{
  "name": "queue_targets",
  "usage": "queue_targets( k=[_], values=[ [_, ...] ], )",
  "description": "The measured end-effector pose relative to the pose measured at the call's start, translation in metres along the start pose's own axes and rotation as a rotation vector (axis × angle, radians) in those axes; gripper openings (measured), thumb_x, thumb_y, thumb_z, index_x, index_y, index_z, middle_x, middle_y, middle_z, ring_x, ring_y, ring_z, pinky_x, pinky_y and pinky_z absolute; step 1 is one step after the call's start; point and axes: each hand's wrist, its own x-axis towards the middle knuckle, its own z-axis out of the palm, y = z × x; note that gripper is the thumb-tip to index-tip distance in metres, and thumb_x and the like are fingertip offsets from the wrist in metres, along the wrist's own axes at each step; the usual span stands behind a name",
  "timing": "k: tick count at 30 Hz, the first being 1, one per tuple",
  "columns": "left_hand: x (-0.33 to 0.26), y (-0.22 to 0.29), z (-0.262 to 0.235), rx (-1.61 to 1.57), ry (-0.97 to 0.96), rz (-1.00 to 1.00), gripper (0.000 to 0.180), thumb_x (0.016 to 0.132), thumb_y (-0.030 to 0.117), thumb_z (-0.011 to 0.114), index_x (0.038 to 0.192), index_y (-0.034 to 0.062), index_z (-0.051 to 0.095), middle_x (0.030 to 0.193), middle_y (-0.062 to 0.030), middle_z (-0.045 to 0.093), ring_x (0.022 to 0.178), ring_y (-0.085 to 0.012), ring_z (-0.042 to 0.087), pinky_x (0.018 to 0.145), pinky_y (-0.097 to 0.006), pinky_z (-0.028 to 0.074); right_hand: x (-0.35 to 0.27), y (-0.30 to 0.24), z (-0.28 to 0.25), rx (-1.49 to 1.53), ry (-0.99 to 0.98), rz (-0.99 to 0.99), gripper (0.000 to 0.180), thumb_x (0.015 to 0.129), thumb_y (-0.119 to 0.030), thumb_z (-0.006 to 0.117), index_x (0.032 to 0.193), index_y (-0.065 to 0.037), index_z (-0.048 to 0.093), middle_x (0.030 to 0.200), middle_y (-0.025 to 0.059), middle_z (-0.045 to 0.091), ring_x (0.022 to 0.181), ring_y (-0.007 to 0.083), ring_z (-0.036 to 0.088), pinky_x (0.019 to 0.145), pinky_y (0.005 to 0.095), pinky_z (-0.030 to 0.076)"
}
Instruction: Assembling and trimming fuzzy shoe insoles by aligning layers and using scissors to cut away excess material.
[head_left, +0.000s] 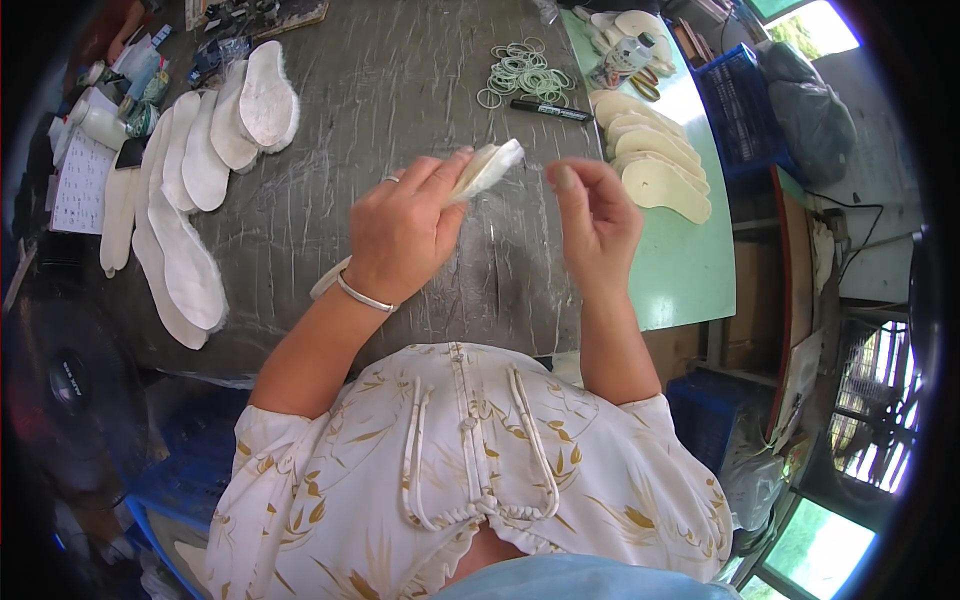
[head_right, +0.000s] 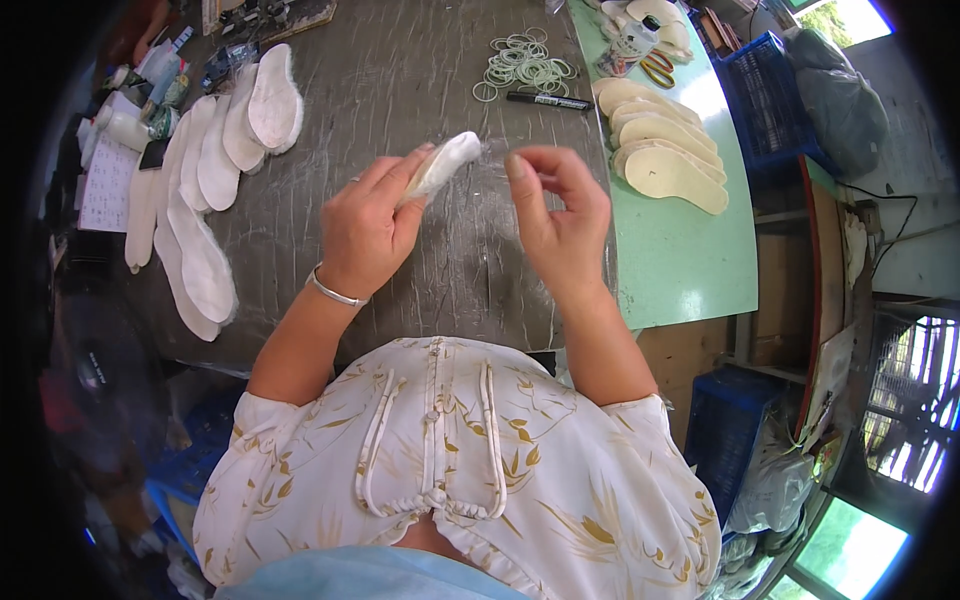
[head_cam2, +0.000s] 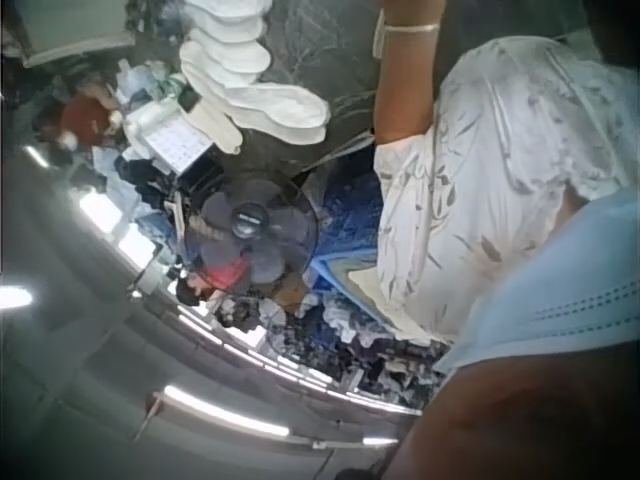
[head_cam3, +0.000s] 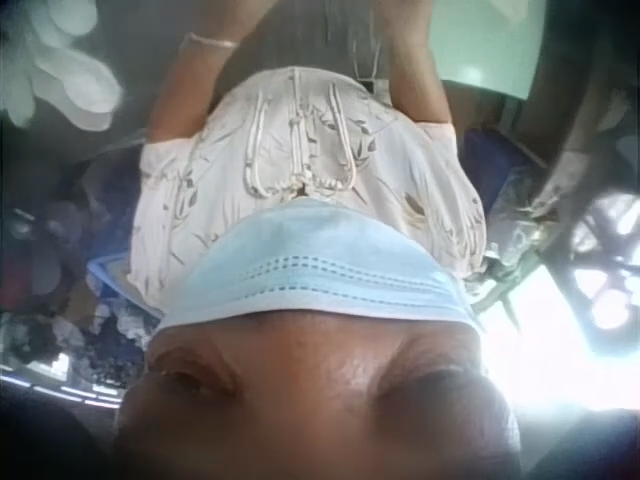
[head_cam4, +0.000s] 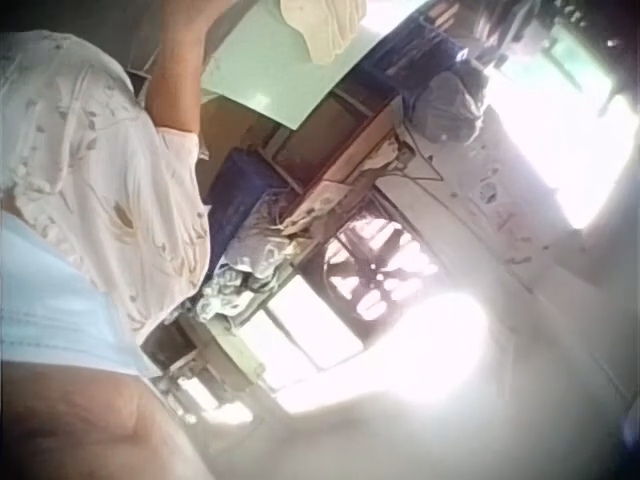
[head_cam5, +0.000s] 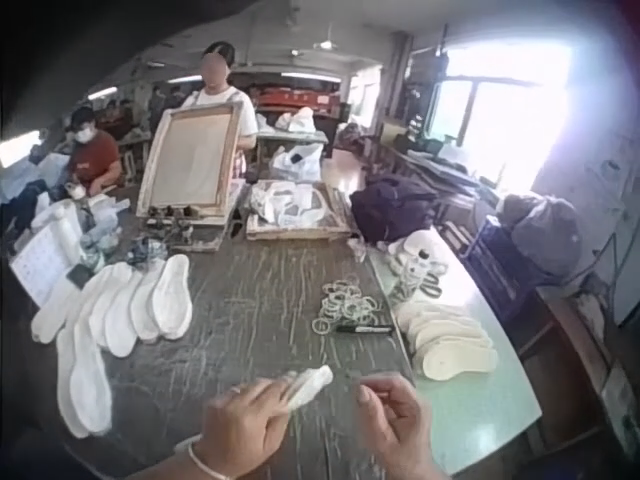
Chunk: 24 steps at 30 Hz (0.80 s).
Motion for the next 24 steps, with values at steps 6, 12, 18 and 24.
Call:
queue_targets(
  k=[6,12,18,24],
  values=[
    [0.000,0.005,0.021,0.367,0.051,0.140,0.052,0.072,0.009,0.067,0.123,0.0102,0.060,0.110,-0.0049,0.062,0.085,-0.0232,0.062,0.073,-0.032,0.049,-0.019,0.004,0.036,0.263,-0.143,0.262,0.022,0.089,-0.016,0.065,0.095,0.004,0.065,0.083,0.0053,0.067,0.075,0.0097,0.061,0.068,0.0257,0.051],
    [0.000,-0.003,0.019,-0.005,-0.005,0.171,0.062,0.078,0.025,0.071,0.130,0.0007,0.049,0.132,-0.0155,0.047,0.120,-0.0309,0.047,0.098,-0.039,0.038,-0.011,0.043,0.023,0.427,-0.086,0.374,0.021,0.095,-0.016,0.055,0.100,0.003,0.064,0.083,0.0015,0.063,0.074,0.0069,0.055,0.068,0.0232,0.047],
    [0.045,-0.022,0.004,-1.035,-0.510,-0.617,0.039,0.085,0.022,0.069,0.114,-0.0025,0.061,0.100,-0.0088,0.066,0.085,-0.0119,0.063,0.075,-0.025,0.051,0.004,0.035,-0.002,0.521,-0.347,0.222,0.021,0.094,-0.015,0.058,0.104,0.001,0.064,0.087,0.0009,0.064,0.079,0.0057,0.056,0.070,0.0226,0.047],
    [0.056,-0.025,0.010,-1.067,-0.346,-0.559,0.019,0.089,0.013,0.063,0.103,0.0001,0.061,0.092,-0.0029,0.066,0.079,-0.0066,0.060,0.073,-0.022,0.048,0.032,0.059,-0.012,0.335,-0.196,0.256,0.022,0.089,-0.019,0.065,0.098,0.001,0.068,0.086,0.0035,0.067,0.082,0.0085,0.059,0.071,0.0246,0.048]
  ],
)
